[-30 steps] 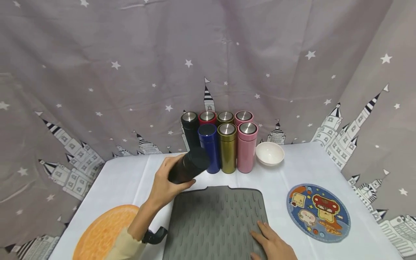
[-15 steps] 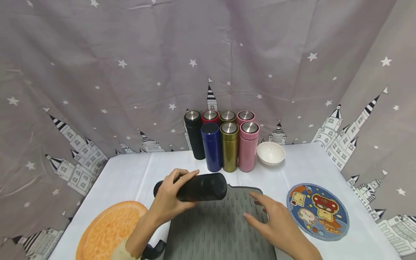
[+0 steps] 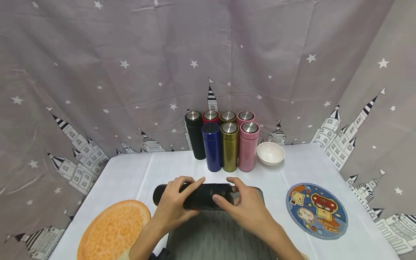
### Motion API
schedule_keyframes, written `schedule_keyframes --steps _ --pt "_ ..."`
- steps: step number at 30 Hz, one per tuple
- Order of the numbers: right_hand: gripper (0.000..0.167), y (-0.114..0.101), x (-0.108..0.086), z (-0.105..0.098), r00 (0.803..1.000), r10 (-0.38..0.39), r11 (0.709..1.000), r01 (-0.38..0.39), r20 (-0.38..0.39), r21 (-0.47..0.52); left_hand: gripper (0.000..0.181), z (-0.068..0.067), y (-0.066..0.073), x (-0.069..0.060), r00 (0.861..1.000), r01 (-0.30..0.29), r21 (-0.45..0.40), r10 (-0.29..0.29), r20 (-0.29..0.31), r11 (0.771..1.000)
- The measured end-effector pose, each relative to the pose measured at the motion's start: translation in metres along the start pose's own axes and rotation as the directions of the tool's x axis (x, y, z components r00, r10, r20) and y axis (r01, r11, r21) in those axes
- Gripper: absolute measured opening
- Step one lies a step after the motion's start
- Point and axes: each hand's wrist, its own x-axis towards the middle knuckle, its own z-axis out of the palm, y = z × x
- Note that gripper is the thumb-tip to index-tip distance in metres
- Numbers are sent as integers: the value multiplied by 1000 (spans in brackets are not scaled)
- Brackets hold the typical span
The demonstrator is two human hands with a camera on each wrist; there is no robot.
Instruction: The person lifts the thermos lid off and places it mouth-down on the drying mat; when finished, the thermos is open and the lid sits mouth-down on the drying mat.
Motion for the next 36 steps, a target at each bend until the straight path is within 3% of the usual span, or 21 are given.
schedule_keyframes --steps 4,8,13,16,18,20,22,25,29,33,36 --pt "55 -6 4 9 1000 17 1000 -17 -11 10 101 -1 1 -2 1000 16 8 -16 -1 1000" --pt "51 -4 4 12 988 -140 988 135 -63 -80 101 -5 1 -5 997 66 -31 -64 38 997" --pt "62 -2 4 12 904 -426 889 410 -36 -203 101 -9 1 -13 985 149 -86 -141 94 985" --pt "74 -3 4 11 864 -504 845 490 -10 -217 100 -12 0 -16 981 175 -107 -164 103 979" --pt "82 -4 5 11 856 -518 839 505 -9 -202 97 -13 -1 -16 981 177 -113 -166 99 978" --pt "86 -6 6 10 870 -493 860 482 -22 -169 95 -13 -2 -16 984 167 -110 -158 87 980" --pt "85 -7 7 8 897 -440 894 434 -40 -113 93 -13 -2 -14 987 150 -92 -144 69 984" --pt "76 -7 9 6 950 -307 951 305 -49 -45 93 -12 -2 -11 994 106 -43 -104 40 993" --pt "64 -7 15 5 994 -109 994 109 1 21 93 -10 -2 -8 999 43 53 -43 10 998" --pt "62 -4 22 9 993 64 993 -74 102 89 92 -7 -2 -7 1000 11 128 -12 6 992" --pt "59 -2 24 12 983 107 986 -124 150 111 93 -6 -1 -8 1000 0 143 -2 15 990"
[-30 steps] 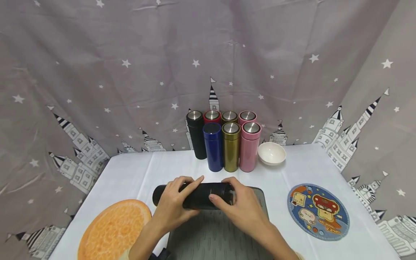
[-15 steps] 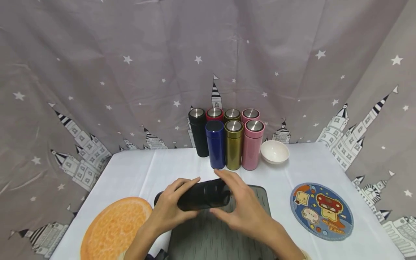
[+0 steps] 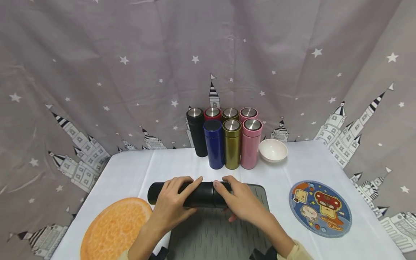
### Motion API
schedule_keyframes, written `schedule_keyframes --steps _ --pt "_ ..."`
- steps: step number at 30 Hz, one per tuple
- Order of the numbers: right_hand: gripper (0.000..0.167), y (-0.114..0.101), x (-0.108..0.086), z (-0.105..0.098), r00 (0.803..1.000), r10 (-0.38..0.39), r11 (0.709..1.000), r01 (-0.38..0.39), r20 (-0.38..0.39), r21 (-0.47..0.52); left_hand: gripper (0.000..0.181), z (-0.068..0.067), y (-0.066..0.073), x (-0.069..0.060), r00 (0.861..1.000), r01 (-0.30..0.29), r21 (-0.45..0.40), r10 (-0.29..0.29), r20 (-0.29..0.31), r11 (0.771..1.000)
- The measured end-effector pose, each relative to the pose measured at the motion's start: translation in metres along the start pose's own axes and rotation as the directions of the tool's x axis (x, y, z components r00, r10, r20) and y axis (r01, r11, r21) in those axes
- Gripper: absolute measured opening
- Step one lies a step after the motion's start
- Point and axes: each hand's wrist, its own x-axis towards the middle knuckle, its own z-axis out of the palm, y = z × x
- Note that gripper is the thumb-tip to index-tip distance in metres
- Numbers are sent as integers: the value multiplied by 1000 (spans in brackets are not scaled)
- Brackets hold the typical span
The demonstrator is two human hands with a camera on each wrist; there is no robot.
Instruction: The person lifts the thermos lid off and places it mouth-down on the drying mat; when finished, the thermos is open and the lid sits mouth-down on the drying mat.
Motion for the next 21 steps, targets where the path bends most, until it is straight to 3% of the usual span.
schedule_keyframes --steps 4,7,9,14,17,19,21 --pt "52 3 1 3 1000 -17 1000 16 -15 -26 92 0 0 -3 1000 18 -25 -18 14 1000" --pt "48 3 -1 3 992 -109 990 101 -69 -103 90 -1 -1 -4 999 45 -61 -44 20 997" --pt "48 3 -3 2 975 -202 971 188 -90 -149 90 -2 -2 -4 998 60 -85 -58 23 995" --pt "55 5 -6 1 883 -459 869 424 -98 -256 93 -6 -2 -5 994 101 -137 -95 49 985" --pt "61 5 -8 1 821 -565 799 521 -80 -300 92 -8 -2 -7 991 124 -159 -115 65 979" --pt "64 4 -9 2 794 -604 765 556 -63 -324 91 -9 -2 -8 990 132 -170 -121 73 977" --pt "67 3 -11 2 780 -625 742 575 -45 -344 91 -11 -3 -8 988 138 -177 -124 88 975"
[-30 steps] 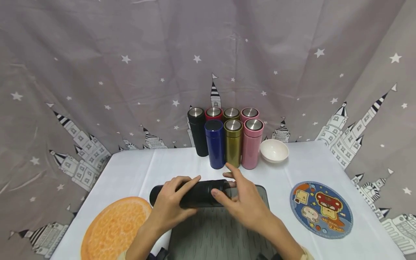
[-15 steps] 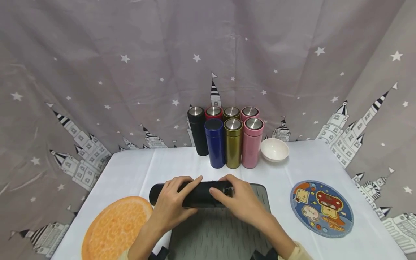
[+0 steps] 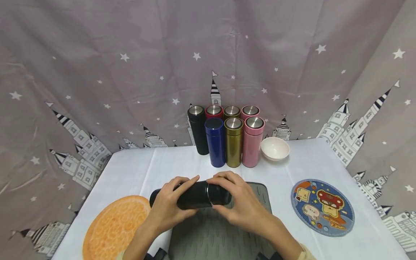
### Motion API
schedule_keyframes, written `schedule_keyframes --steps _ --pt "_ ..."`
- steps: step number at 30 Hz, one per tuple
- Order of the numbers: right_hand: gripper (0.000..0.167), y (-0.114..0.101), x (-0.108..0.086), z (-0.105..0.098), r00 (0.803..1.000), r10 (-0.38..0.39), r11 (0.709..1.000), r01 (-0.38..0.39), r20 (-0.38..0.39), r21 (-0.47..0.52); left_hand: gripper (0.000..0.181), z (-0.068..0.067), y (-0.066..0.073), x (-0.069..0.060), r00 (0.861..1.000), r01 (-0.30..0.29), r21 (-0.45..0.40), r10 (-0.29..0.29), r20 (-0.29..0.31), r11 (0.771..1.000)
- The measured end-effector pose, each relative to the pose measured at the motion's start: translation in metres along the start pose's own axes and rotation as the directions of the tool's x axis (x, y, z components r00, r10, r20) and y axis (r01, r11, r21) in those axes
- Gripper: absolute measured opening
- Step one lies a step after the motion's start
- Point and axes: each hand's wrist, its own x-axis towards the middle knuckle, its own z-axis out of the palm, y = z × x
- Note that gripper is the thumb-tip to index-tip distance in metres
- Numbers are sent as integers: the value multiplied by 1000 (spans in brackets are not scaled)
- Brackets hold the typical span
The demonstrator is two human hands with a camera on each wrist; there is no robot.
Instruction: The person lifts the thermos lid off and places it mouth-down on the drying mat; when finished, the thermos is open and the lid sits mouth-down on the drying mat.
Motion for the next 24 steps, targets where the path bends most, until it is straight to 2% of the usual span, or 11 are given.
schedule_keyframes --steps 7,11,16,19,24 --pt "71 -5 1 -4 996 -41 999 42 75 -16 96 -8 -3 -2 999 -12 -4 12 31 1000" --pt "68 -6 5 -6 990 -108 994 111 93 -24 96 -15 -6 -4 999 -10 -27 11 43 1000" --pt "65 -6 9 -11 982 -177 982 180 65 -47 94 -26 -15 -13 994 95 -112 -87 71 989" --pt "73 -4 10 -12 986 -162 986 164 42 -40 93 -33 -22 -19 987 157 -143 -151 51 977" --pt "81 1 9 -5 995 -101 993 103 25 -63 93 -44 -34 -27 979 200 -145 -203 -7 969"
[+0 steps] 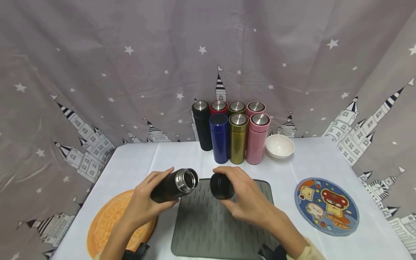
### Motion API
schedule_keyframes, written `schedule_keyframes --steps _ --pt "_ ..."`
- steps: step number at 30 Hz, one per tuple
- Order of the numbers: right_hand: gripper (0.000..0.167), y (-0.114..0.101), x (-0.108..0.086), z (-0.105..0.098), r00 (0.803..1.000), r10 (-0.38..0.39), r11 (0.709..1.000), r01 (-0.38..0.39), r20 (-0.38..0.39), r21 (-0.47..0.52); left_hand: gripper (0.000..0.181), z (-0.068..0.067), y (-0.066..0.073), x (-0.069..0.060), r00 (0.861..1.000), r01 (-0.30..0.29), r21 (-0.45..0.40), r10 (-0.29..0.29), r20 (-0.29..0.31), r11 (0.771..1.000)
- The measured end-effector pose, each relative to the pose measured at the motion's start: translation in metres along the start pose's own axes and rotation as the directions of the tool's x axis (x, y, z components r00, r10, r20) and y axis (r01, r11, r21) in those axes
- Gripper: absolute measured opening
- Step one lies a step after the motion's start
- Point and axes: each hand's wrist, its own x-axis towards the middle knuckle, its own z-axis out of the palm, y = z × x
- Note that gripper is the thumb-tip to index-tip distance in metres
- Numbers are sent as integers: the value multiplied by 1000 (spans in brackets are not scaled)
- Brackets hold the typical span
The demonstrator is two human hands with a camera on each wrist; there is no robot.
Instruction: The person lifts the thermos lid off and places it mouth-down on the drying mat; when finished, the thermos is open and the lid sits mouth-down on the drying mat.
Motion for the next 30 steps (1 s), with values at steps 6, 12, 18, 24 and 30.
schedule_keyframes --steps 6,12,18,24,30 --pt "72 6 0 16 999 40 998 -41 4 47 85 -9 -12 -1 997 26 -49 -30 -71 998" --pt "69 17 1 35 998 52 998 -53 23 43 85 -18 -24 0 985 43 -44 -50 -165 998" --pt "70 27 7 55 986 127 991 -130 104 21 84 -29 -42 7 964 121 -8 -119 -236 993" --pt "66 34 15 81 959 213 976 -218 189 6 79 -46 -59 13 931 249 -32 -248 -266 968" --pt "61 42 19 104 955 189 982 -182 230 -52 70 -63 -78 22 900 333 -84 -343 -268 939"
